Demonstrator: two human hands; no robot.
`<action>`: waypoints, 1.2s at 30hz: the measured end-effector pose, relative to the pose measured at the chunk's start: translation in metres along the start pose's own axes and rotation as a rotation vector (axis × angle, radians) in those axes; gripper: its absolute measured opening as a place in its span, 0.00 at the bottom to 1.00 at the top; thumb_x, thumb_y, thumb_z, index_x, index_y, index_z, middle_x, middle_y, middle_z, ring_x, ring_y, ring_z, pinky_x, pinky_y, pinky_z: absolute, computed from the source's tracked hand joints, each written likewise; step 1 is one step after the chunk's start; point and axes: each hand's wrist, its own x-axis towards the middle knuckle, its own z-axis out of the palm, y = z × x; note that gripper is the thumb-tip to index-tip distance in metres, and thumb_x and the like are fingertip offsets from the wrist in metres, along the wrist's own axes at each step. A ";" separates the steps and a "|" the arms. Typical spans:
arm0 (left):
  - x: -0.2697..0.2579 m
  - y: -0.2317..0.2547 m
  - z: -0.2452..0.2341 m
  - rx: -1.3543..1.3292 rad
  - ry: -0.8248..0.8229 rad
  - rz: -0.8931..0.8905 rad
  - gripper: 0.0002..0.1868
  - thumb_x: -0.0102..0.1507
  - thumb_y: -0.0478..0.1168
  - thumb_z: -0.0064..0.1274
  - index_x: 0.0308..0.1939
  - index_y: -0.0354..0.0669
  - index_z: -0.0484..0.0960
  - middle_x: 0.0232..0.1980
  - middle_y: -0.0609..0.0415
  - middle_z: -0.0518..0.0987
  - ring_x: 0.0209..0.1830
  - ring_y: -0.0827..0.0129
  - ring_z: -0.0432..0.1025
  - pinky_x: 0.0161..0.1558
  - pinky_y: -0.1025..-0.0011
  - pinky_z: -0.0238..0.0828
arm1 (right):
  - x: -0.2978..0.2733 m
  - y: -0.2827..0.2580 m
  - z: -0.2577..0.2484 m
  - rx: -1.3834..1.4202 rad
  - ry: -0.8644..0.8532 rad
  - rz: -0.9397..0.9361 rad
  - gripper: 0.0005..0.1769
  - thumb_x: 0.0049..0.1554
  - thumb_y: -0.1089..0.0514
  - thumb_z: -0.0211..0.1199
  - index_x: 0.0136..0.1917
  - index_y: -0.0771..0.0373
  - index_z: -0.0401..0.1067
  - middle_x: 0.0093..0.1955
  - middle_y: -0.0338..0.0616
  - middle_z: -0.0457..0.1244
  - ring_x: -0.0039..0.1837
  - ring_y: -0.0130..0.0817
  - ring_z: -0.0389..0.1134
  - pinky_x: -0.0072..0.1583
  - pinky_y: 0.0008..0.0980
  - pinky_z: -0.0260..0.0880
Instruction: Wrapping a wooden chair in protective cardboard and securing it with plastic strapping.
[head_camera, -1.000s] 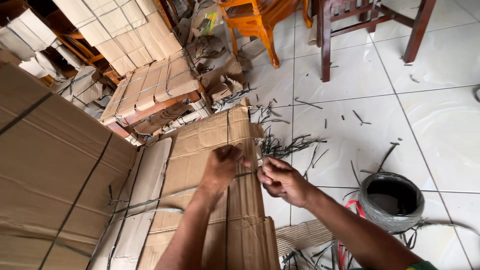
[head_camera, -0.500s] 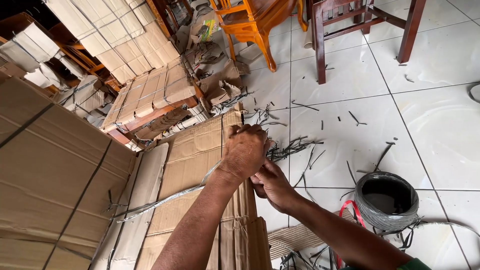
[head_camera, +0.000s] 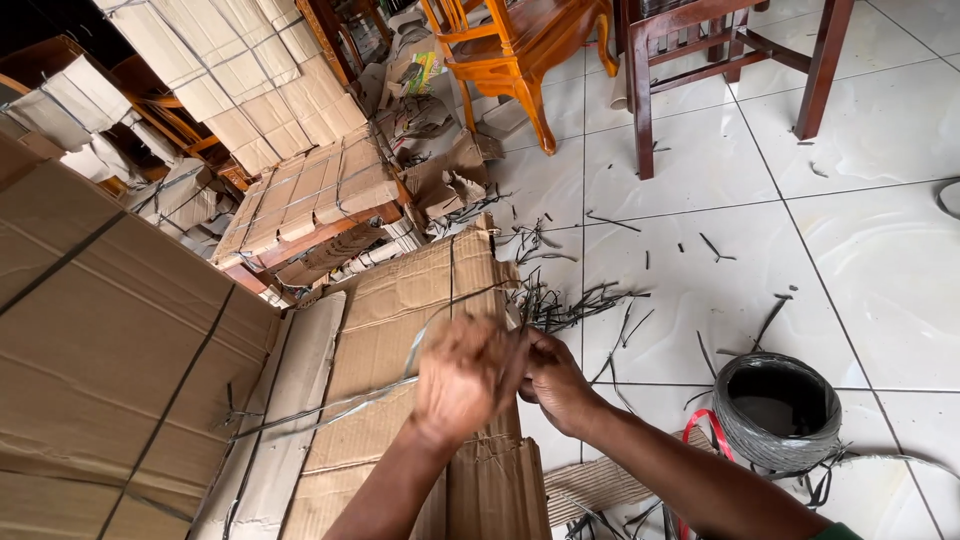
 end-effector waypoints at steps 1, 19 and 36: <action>-0.004 0.005 -0.015 -0.143 -0.168 -0.094 0.08 0.61 0.44 0.58 0.39 0.45 0.83 0.39 0.56 0.75 0.32 0.65 0.69 0.32 0.67 0.65 | 0.000 0.000 -0.002 0.062 -0.026 0.041 0.08 0.66 0.56 0.57 0.45 0.58 0.71 0.29 0.31 0.50 0.27 0.17 0.44 0.27 0.18 0.42; -0.013 0.007 -0.002 -0.569 -0.662 -0.811 0.32 0.61 0.34 0.55 0.65 0.58 0.61 0.38 0.50 0.82 0.44 0.45 0.80 0.46 0.43 0.77 | -0.004 -0.012 0.003 0.245 0.011 0.082 0.09 0.65 0.56 0.57 0.57 0.60 0.66 0.27 0.31 0.45 0.24 0.18 0.46 0.24 0.14 0.46; -0.015 0.007 -0.004 -0.671 -0.652 -0.927 0.20 0.63 0.33 0.50 0.54 0.52 0.60 0.40 0.50 0.83 0.46 0.46 0.80 0.48 0.46 0.76 | -0.014 -0.043 -0.018 -0.362 -0.039 0.193 0.15 0.58 0.55 0.67 0.54 0.67 0.76 0.43 0.58 0.70 0.40 0.42 0.72 0.40 0.35 0.79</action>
